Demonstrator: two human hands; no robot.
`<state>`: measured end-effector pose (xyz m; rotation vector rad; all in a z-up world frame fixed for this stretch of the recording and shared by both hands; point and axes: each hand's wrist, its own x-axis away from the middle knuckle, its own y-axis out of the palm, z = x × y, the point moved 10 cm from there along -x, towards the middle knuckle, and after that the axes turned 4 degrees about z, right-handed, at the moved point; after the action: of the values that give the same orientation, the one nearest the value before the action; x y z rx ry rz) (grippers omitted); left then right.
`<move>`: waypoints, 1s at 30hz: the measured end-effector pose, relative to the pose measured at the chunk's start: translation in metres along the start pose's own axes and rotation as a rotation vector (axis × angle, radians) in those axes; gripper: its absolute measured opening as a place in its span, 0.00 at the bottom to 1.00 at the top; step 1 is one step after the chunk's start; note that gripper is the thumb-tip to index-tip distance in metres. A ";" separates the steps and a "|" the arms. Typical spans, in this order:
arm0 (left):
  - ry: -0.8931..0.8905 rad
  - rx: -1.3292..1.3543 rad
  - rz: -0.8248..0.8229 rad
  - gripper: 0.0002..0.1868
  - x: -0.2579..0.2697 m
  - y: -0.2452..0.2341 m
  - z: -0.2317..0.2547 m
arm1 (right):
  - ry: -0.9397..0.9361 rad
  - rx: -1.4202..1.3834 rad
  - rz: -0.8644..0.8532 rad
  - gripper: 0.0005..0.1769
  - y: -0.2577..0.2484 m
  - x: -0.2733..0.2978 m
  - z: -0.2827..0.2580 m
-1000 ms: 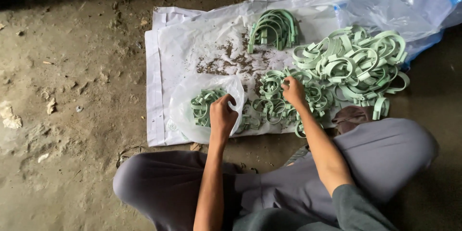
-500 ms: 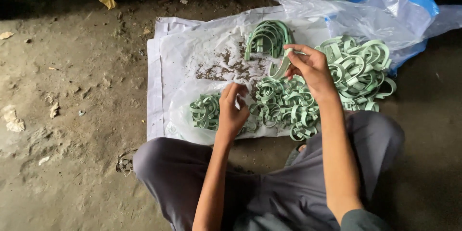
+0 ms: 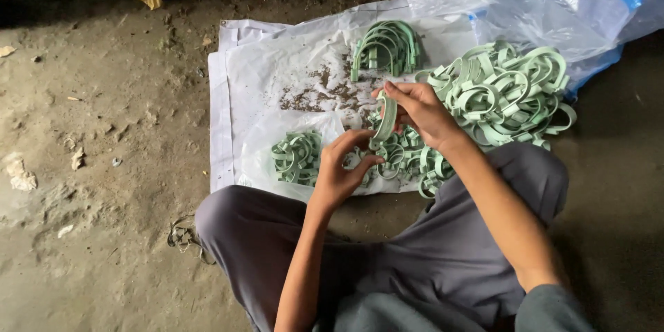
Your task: The person sits on the floor and repeatedly picks up light green plastic clips from a pile, briefly manipulates them by hand, and places them into a clear plastic bag. The person continues this process for the duration of the clip.
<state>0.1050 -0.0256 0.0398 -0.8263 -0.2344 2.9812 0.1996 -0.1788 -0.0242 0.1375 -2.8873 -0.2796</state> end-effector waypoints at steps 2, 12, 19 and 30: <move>-0.019 0.026 0.011 0.20 0.005 0.004 -0.002 | 0.015 0.002 -0.009 0.19 -0.006 -0.001 0.014; 0.006 0.214 0.105 0.15 0.005 0.006 0.013 | -0.406 0.185 -0.150 0.19 -0.005 0.033 -0.023; -0.019 0.242 0.089 0.15 0.005 0.009 0.009 | -0.461 0.269 -0.142 0.24 -0.009 0.038 -0.014; -0.039 0.227 0.102 0.16 0.006 0.005 0.005 | -0.483 0.365 -0.091 0.20 0.004 0.040 -0.028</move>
<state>0.0975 -0.0307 0.0404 -0.7764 0.1482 3.0423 0.1678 -0.1849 0.0124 0.3018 -3.3894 0.2394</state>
